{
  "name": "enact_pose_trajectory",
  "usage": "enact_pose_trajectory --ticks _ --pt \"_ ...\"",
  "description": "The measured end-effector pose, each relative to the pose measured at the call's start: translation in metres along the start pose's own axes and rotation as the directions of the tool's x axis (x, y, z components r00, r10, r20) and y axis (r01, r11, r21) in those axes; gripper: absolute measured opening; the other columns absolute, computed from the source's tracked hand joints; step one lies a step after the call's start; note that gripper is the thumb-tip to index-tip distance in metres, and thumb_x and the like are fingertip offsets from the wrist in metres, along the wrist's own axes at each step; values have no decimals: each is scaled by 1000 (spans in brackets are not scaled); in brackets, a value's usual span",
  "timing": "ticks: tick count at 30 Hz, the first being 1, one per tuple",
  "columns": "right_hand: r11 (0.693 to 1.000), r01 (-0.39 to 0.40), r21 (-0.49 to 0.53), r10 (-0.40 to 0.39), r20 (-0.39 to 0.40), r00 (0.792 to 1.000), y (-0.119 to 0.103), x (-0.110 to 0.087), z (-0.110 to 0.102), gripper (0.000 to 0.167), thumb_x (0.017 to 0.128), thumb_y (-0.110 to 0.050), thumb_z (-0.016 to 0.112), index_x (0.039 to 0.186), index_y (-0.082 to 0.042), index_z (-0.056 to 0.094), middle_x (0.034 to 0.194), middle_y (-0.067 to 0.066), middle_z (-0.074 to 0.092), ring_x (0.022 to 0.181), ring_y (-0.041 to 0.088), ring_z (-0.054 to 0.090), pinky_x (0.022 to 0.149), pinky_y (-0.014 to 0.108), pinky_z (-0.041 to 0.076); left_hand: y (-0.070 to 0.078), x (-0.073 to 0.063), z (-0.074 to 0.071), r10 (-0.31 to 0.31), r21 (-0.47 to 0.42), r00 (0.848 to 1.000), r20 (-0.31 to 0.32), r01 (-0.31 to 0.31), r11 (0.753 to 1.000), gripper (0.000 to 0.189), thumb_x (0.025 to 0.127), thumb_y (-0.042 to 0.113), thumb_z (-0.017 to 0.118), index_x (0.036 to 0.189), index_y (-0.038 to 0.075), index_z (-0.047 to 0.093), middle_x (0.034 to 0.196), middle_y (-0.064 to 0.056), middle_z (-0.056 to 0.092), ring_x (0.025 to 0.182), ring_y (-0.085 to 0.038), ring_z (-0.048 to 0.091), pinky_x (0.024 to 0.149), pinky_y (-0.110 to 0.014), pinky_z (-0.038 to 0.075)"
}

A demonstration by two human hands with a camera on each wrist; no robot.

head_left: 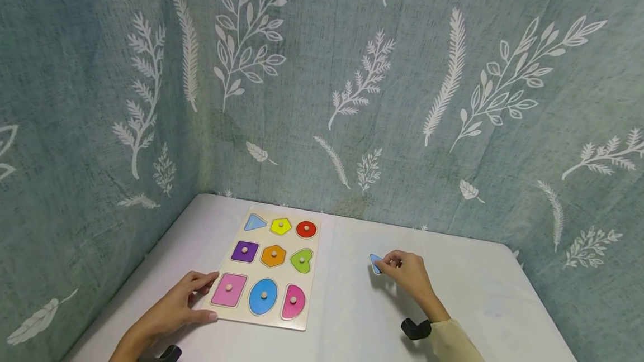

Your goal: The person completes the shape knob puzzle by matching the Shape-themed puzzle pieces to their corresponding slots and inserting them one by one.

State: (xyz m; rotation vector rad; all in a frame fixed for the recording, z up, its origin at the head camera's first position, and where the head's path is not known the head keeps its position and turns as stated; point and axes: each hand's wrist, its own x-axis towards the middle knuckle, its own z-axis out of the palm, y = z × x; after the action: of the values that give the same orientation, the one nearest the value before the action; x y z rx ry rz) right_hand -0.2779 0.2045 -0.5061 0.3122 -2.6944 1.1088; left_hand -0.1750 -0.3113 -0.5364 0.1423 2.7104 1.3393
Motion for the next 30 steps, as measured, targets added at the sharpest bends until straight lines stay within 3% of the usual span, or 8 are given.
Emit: enact_pose_trajectory --ticks 13,22,30 --pt "998 57 30 -57 0 998 -18 16 25 21 84 -33 86 76 -19 72 61 -10 55 54 6 45 55 24 38 0 -1 -1 -17 1 1000 -1 17 1000 98 72 30 95 150 -6 47 118 -11 50 105 -24 46 82 -28 42" --pt "993 96 64 -98 22 995 -47 36 44 17 85 -28 85 80 -16 74 62 -10 56 55 7 46 54 24 37 1 1 0 -36 -11 999 -12 36 999 100 71 32 96 149 -7 47 119 -11 50 106 -25 47 83 -30 43" --pt "982 167 87 -170 31 985 -66 47 63 15 86 -25 85 81 -15 74 60 -11 55 54 5 46 54 23 37 -3 0 0 4 -64 1000 3 -3 998 97 72 25 96 149 -7 46 118 -10 50 105 -23 46 83 -29 41"
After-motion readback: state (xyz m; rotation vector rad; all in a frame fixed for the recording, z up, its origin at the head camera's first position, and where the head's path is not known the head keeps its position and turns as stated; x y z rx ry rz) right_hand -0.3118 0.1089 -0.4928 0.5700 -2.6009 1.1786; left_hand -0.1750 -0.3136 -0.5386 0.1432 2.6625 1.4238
